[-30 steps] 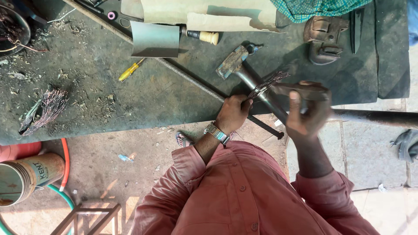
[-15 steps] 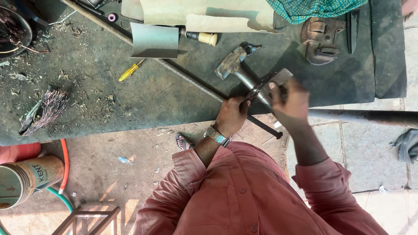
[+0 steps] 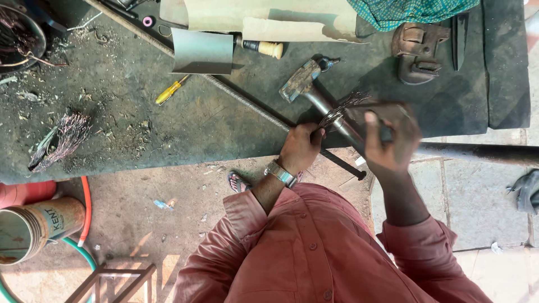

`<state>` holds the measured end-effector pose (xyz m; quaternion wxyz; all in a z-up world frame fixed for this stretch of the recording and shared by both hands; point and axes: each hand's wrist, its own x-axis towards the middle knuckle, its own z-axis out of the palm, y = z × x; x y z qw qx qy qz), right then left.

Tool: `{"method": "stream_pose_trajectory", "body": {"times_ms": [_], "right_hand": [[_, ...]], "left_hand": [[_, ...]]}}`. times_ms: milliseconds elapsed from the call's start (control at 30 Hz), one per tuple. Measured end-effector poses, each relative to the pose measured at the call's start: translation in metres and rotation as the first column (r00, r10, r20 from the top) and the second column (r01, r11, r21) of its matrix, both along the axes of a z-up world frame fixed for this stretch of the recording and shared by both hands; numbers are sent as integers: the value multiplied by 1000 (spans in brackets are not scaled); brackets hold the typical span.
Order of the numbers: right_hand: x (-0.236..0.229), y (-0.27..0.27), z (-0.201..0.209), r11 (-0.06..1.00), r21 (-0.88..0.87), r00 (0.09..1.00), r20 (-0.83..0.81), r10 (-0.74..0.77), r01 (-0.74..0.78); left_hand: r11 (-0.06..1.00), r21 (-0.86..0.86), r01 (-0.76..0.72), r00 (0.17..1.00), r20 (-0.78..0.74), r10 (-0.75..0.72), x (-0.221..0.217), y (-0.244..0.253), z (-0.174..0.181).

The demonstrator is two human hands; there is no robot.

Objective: The person strips insulation from a bundle of wires using a screwdriver and separates the strands by hand. They repeatedly scrape and pull the wires to remove the outer coating and organize the exposed conductors.

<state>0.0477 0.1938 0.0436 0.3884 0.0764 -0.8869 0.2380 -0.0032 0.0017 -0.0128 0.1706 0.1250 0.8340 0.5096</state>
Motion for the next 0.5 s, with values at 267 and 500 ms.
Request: {"method": "stream_pose_trajectory", "body": {"times_ms": [267, 500], "right_hand": [[12, 2, -15, 982, -184, 941, 335, 36, 28], [5, 2, -26, 956, -293, 964, 254, 76, 2]], "left_hand": [[993, 76, 86, 987, 133, -96, -16, -7, -11], [996, 46, 76, 987, 137, -82, -12, -7, -6]]}}
